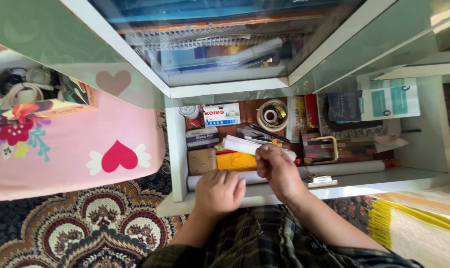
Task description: The person untangles and coils several electronic cables by hand on a padded surface before placing them into a storage box and a drawer.
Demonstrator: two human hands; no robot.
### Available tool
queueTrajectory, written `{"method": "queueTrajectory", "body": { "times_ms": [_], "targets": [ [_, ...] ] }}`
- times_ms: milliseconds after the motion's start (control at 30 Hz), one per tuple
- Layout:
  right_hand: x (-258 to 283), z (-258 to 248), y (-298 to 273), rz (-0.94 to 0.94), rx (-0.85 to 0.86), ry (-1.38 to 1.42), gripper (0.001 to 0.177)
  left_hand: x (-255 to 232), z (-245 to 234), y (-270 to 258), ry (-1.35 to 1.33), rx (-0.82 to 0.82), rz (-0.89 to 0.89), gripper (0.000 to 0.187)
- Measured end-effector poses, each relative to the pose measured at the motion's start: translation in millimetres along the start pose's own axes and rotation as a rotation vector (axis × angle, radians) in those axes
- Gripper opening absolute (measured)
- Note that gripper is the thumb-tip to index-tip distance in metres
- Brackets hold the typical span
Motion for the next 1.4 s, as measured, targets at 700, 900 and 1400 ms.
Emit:
{"method": "queueTrajectory", "body": {
  "times_ms": [700,900,1400],
  "targets": [
    [42.9,1.6,-46.5,-0.179,0.235,-0.425,0.022,47.5,20.3,53.8,0.138,-0.175,-0.166,0.018],
    [42.6,28.7,-25.1,-0.207,0.353,-0.594,0.019,-15.6,40.7,-0.9,-1.0,-0.592,-0.677,0.024],
    [-197.8,303.4,22.6,0.313,1.015,-0.567,0.014,81.3,-145.3,-300.6,-0.482,-1.266,-1.073,0.011]
  ]
}}
Point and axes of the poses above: each hand's wrist, its own y-axis towards the middle knuckle, its own z-axis out of the palm, x = y × z, the point moved 4 cm from there along y, towards the middle knuckle, and after that the axes turned 14 degrees about z, right-handed, at the moved point
